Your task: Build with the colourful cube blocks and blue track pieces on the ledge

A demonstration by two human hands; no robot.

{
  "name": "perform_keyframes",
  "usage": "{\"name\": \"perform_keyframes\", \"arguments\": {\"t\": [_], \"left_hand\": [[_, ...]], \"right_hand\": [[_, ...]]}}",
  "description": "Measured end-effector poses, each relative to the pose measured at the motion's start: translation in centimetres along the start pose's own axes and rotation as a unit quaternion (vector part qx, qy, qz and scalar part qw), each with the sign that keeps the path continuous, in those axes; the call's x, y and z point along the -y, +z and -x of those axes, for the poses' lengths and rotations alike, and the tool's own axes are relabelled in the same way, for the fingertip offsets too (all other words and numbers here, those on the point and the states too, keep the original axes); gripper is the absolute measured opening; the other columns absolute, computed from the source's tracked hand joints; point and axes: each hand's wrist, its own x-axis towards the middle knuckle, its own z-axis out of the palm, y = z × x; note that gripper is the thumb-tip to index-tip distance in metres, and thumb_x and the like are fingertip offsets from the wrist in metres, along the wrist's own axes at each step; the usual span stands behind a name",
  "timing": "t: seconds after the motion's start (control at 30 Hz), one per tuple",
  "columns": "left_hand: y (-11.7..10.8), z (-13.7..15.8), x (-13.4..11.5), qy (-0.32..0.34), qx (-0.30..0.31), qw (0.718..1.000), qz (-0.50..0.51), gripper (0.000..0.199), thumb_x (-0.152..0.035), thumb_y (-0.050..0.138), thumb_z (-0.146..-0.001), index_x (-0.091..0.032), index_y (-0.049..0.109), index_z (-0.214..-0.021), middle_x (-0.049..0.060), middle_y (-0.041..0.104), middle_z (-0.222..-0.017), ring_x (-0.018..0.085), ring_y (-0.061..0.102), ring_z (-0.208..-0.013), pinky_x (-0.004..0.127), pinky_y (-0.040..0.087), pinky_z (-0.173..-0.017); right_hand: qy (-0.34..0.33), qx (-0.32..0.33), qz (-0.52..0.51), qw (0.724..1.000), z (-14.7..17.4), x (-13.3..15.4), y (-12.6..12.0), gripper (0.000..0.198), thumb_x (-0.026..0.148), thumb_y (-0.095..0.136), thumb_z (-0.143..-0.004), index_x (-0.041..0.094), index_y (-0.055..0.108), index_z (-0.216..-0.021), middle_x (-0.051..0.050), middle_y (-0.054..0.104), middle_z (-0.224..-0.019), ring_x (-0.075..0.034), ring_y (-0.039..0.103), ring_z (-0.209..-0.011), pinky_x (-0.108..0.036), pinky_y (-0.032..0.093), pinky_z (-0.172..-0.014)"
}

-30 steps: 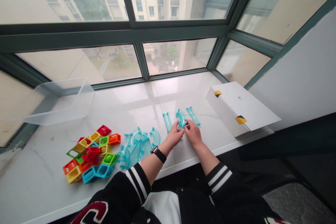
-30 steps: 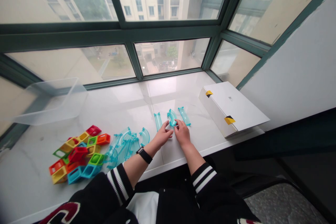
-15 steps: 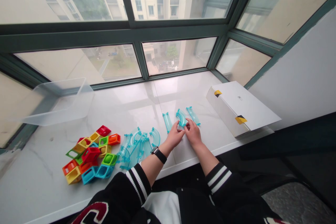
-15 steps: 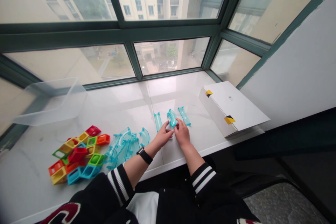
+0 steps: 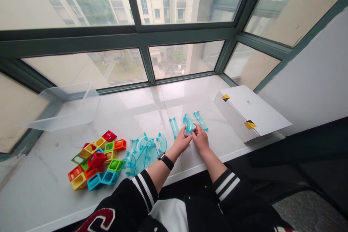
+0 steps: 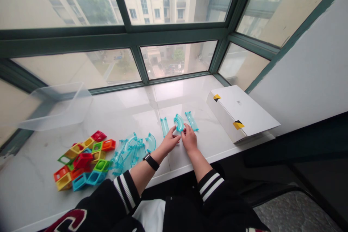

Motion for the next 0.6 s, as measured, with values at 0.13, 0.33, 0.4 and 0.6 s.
{"name": "perform_keyframes", "arguments": {"t": [0.13, 0.33, 0.4, 0.6], "left_hand": [[0.0, 0.2, -0.2, -0.013, 0.001, 1.0, 0.009, 0.087, -0.032, 0.077, -0.087, -0.02, 0.036, -0.163, 0.008, 0.073, -0.108, 0.015, 0.068, -0.085, 0.032, 0.059, -0.086], [-0.6, 1.7, -2.0, -0.001, 0.026, 0.999, 0.024, 0.086, -0.033, 0.077, -0.088, -0.02, 0.037, -0.163, 0.015, 0.07, -0.127, 0.018, 0.07, -0.096, 0.037, 0.061, -0.091], [-1.7, 3.0, -2.9, 0.018, 0.038, 0.998, 0.041, 0.08, -0.035, 0.078, -0.088, -0.021, 0.043, -0.159, 0.019, 0.061, -0.146, 0.019, 0.069, -0.102, 0.038, 0.062, -0.09], [-9.1, 8.9, -4.3, 0.071, 0.037, 0.995, 0.054, 0.057, -0.045, 0.071, -0.092, -0.021, 0.061, -0.143, 0.017, 0.063, -0.147, 0.024, 0.071, -0.107, 0.04, 0.065, -0.087]], "right_hand": [[0.012, -0.003, -0.012, 1.0, 0.1, -0.1, 0.0, 0.052, 0.022, 0.057, -0.084, 0.019, 0.061, -0.136, -0.007, 0.073, -0.1, -0.023, 0.071, -0.081, -0.041, 0.061, -0.083], [0.024, -0.008, -0.06, 0.998, 1.2, -0.7, 0.4, 0.058, 0.024, 0.059, -0.084, 0.021, 0.056, -0.142, -0.01, 0.07, -0.109, -0.023, 0.073, -0.09, -0.045, 0.065, -0.089], [0.012, -0.02, -0.067, 0.997, 2.3, -0.9, 0.6, 0.06, 0.024, 0.06, -0.084, 0.02, 0.054, -0.143, -0.012, 0.068, -0.115, -0.025, 0.073, -0.099, -0.047, 0.064, -0.094], [-0.044, -0.019, -0.054, 0.997, 5.4, -1.1, 0.1, 0.05, 0.029, 0.057, -0.091, 0.021, 0.057, -0.14, -0.014, 0.066, -0.122, -0.028, 0.069, -0.116, -0.052, 0.059, -0.105]]}}
